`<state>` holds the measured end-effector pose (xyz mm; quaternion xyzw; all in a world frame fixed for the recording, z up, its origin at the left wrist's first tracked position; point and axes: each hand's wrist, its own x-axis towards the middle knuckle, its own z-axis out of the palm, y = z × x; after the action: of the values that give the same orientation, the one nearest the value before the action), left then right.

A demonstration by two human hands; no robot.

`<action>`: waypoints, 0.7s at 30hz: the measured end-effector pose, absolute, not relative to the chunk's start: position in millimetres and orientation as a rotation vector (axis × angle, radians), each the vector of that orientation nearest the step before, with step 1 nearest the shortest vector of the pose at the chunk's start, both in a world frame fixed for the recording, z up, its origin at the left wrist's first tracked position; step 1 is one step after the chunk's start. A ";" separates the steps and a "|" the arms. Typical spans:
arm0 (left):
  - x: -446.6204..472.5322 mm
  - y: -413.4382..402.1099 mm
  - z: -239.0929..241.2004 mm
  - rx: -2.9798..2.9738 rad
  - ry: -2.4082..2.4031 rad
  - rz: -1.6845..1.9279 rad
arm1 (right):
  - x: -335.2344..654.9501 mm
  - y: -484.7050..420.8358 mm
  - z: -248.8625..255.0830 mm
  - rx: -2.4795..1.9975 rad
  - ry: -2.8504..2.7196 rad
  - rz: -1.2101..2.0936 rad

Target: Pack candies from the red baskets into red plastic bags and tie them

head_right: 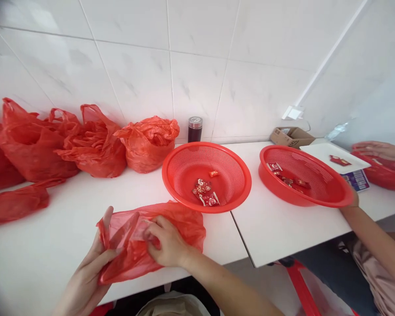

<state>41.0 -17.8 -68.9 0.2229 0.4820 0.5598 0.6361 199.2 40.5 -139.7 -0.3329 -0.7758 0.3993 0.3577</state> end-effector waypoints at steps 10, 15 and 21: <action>-4.5 -29.0 -39.5 0.526 1.174 1.376 | 228.1 52.5 -70.6 -1.241 -2.676 1.191; 5.3 -15.7 -34.3 0.479 1.112 1.271 | 259.8 58.9 32.5 -0.623 -2.645 1.420; 18.1 -15.6 -36.1 0.474 1.014 1.227 | 304.9 152.7 9.3 -1.531 -2.677 0.749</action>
<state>18.1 -15.6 -36.1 0.2108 0.4507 0.5454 0.6745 304.9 152.7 9.3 -0.4824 -0.8434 0.2360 -0.0161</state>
